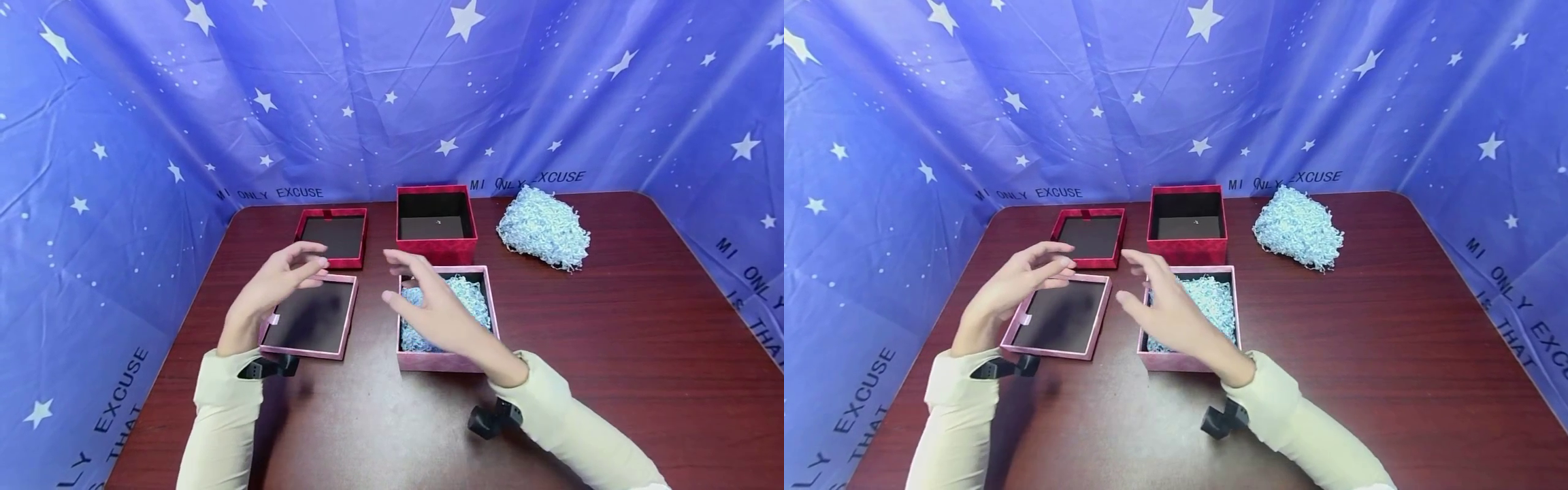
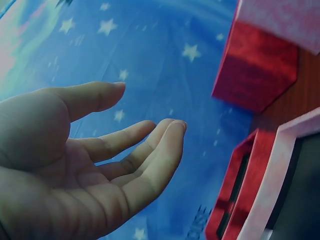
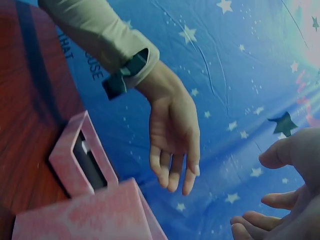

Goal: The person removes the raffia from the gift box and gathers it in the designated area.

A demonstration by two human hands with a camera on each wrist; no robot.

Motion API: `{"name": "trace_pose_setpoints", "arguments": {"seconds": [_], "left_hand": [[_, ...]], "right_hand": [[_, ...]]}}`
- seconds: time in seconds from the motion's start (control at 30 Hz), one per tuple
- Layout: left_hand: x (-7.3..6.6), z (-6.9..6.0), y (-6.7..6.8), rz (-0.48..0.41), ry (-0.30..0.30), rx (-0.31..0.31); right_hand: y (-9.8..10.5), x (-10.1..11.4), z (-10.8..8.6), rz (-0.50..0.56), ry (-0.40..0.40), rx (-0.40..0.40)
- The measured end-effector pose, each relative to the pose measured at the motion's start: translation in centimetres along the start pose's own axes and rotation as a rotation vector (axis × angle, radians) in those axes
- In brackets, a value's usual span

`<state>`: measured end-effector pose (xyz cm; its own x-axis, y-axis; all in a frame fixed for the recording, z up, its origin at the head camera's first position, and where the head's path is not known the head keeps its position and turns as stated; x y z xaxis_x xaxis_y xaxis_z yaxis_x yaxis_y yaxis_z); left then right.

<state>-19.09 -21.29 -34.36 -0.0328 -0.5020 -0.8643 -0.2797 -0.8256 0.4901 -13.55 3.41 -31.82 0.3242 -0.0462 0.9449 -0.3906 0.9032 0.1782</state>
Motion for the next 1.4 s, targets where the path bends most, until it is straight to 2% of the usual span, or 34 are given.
{"name": "trace_pose_setpoints", "arguments": {"seconds": [0.17,0.4,0.5,0.6,0.7,0.77,0.9,0.97,1.13,1.4], "left_hand": [[-1.5,0.6,-2.4,-0.021,-0.02,0.051],[-2.6,1.3,-5.7,-0.044,-0.069,0.124],[-3.0,1.6,-7.1,-0.062,-0.083,0.169],[-3.2,1.9,-8.5,-0.072,-0.071,0.212],[-3.0,2.2,-10.0,-0.047,-0.05,0.244],[-2.8,2.4,-10.6,0.026,-0.049,0.234],[-2.5,2.8,-11.1,0.202,-0.064,0.178],[-2.5,2.8,-11.2,0.223,-0.064,0.173],[-2.5,2.9,-11.3,0.111,-0.017,0.209],[-2.3,3.0,-11.6,0.016,0.024,0.214]], "right_hand": [[1.8,-0.7,-0.6,-0.016,-0.026,-0.023],[3.7,-1.4,-1.4,-0.084,-0.032,-0.027],[4.6,-1.9,-1.7,-0.137,-0.07,-0.033],[5.4,-2.6,-2.1,-0.187,-0.125,-0.034],[5.8,-3.4,-2.3,-0.232,-0.164,-0.014],[5.9,-3.8,-2.4,-0.262,-0.175,0.001],[6.0,-4.2,-2.4,-0.312,-0.184,0.026],[6.1,-4.3,-2.4,-0.342,-0.196,0.046],[5.9,-4.6,-2.1,-0.44,-0.277,0.122],[5.1,-5.6,-1.3,-0.566,-0.463,0.268]]}}
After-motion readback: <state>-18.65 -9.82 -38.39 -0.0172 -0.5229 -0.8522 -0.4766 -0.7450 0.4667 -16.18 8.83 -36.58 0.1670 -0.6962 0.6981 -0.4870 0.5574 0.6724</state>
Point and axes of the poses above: each hand's wrist, its own z-axis towards the middle knuckle, its own y-axis out of the back of the hand, x = y × z, the point moved 4 cm from there along z, towards the middle knuckle, and after that the axes turned 14 degrees about z, right-handed, at the moved point
